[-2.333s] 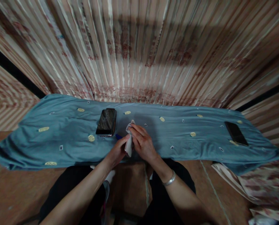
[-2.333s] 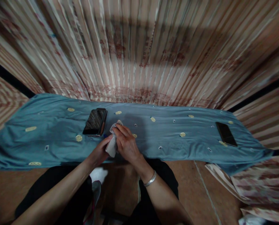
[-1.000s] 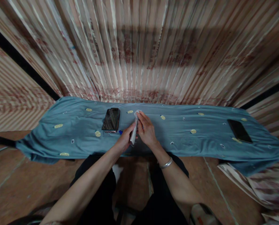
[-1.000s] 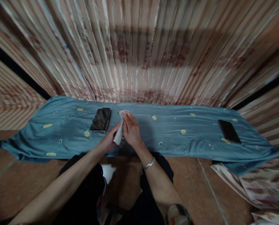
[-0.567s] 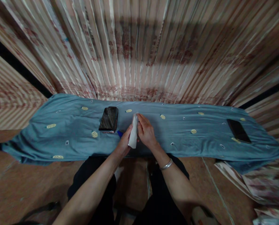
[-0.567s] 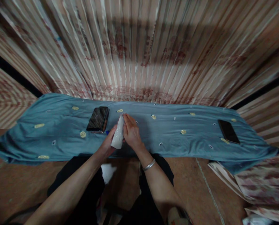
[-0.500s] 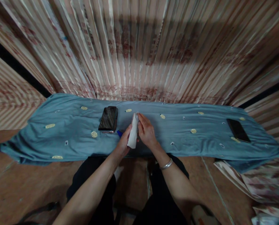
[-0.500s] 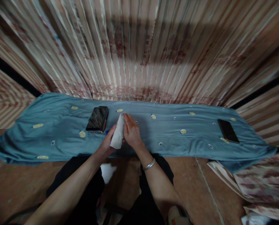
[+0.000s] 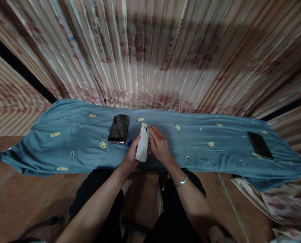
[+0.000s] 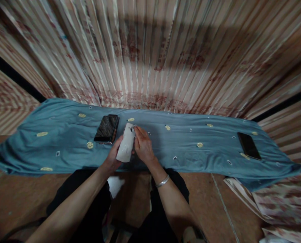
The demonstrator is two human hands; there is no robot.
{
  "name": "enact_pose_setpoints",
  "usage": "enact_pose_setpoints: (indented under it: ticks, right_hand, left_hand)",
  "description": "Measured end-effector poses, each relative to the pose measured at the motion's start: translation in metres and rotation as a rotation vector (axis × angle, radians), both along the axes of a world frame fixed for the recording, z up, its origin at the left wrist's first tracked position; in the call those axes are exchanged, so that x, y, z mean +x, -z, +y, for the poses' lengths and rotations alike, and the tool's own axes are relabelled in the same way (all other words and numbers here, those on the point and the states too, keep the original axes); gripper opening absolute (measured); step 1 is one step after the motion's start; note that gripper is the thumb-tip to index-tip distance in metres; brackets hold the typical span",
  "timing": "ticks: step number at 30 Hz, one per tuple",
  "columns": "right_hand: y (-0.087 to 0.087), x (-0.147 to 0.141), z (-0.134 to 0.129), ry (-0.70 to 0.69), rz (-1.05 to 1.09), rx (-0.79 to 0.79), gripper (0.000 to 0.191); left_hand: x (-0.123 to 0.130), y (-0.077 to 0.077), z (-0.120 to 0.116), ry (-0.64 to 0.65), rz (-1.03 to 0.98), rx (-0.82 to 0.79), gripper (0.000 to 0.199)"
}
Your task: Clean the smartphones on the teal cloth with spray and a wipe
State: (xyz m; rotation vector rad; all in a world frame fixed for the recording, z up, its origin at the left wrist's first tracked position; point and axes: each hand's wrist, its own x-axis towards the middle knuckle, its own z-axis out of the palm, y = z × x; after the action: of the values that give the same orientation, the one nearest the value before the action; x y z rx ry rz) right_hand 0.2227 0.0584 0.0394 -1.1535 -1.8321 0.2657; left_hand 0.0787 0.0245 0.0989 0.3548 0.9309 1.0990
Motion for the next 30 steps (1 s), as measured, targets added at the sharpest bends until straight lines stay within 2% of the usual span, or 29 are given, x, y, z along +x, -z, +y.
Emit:
enact_pose_setpoints:
  ticks: [4,8,11,19,30]
  right_hand:
    - [0.002,-0.002,-0.002,0.0,0.005,-0.024,0.05]
    - [-0.005,-0.005,-0.006,-0.002,-0.002,0.009,0.051]
    - [-0.007,-0.006,-0.006,-0.035,-0.014,0.025,0.053]
    - [0.007,-0.001,0.0,-0.014,-0.007,-0.043,0.05]
    - [0.004,-0.005,-0.009,-0.071,-0.013,0.017,0.047]
  left_hand:
    - [-0.005,-0.004,-0.001,-0.013,-0.028,0.0,0.03]
    - [0.003,-0.006,-0.004,-0.039,-0.018,-0.055,0.027]
    - [0.008,-0.008,-0.005,-0.053,-0.038,-0.091,0.033]
    - [-0.002,-0.017,-0.001,-0.087,-0.064,-0.026,0.039]
    - [-0.004,-0.006,0.004,-0.146,-0.115,0.011,0.032]
